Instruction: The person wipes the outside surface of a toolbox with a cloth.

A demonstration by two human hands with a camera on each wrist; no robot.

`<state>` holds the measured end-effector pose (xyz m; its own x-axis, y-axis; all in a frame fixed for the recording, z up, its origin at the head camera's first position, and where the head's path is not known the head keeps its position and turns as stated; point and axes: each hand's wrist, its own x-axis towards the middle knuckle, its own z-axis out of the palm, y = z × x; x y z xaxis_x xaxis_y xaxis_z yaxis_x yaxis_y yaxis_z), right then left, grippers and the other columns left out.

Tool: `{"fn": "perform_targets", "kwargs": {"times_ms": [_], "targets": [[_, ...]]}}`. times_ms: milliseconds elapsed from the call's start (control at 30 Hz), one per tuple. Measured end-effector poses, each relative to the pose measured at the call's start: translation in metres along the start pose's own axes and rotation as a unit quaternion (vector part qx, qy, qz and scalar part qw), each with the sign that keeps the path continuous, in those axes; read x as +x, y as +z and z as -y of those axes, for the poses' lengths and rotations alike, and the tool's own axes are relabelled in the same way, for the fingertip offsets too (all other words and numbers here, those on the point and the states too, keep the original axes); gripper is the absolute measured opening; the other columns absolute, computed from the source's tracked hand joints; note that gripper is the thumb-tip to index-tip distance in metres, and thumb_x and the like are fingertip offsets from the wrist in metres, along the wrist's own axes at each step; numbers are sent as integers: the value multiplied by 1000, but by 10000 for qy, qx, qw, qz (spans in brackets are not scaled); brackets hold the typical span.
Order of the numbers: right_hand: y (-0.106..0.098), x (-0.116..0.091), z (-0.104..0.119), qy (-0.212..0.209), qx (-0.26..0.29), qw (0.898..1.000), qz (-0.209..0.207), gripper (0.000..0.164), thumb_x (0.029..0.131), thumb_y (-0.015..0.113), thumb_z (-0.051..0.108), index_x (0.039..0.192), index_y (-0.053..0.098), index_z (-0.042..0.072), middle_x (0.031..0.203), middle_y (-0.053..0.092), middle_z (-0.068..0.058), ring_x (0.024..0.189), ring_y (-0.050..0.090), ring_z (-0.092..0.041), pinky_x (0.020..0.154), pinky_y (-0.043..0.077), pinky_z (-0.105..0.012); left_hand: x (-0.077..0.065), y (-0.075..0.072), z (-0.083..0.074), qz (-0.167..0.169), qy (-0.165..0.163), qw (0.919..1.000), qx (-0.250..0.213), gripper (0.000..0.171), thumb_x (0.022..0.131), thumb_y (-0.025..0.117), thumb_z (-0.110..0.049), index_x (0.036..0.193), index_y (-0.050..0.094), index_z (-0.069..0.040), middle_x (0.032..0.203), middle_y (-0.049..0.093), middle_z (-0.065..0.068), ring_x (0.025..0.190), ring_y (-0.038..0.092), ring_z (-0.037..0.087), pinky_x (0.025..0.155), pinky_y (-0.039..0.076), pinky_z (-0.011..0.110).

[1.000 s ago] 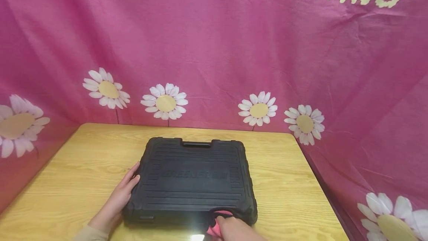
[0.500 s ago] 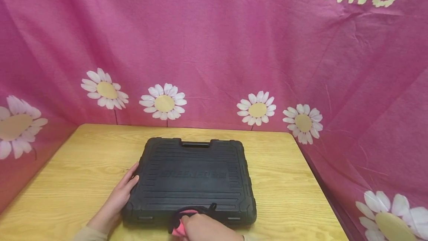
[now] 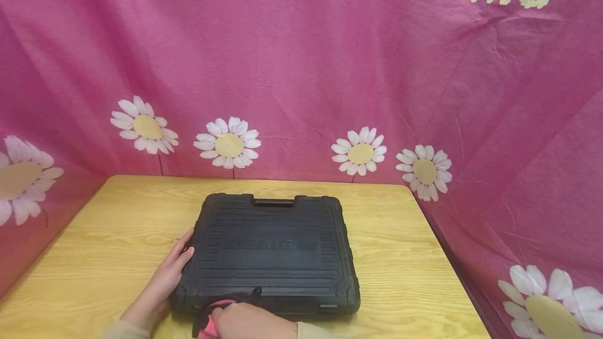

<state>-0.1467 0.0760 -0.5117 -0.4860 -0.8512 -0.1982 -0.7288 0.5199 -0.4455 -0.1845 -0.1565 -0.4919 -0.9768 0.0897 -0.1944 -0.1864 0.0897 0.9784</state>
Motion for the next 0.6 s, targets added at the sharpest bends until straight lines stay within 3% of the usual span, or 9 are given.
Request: {"fn": "perform_targets", "kwargs": {"times_ms": [300, 500, 600], "targets": [[-4, 17, 20, -37, -190, 9998, 12, 17, 102, 63, 38, 100, 65, 21, 74, 51, 19, 65, 49, 9, 60, 39, -8, -2, 0, -2, 85, 92, 9997, -206, 60, 114, 36, -25, 167, 10, -19, 174, 2, 18, 159, 6, 42, 127, 11, 60], [-6, 16, 26, 7, -45, 10000, -63, 15, 102, 62, 35, 93, 63, 23, 71, 49, 20, 63, 47, 9, 59, 39, -8, -2, 0, -2, 76, 63, 9997, -244, 60, 113, 36, -24, 167, 10, -19, 174, 3, 18, 158, 10, 43, 126, 14, 59], [-6, 10, 27, 110, 39, 9998, -188, 16, 103, 61, 36, 98, 64, 21, 74, 49, 19, 65, 48, 9, 60, 39, -8, -2, 0, 0, 31, 55, 9999, -156, 61, 113, 38, -26, 167, 11, -19, 173, 4, 19, 159, 8, 43, 126, 13, 60]]}}
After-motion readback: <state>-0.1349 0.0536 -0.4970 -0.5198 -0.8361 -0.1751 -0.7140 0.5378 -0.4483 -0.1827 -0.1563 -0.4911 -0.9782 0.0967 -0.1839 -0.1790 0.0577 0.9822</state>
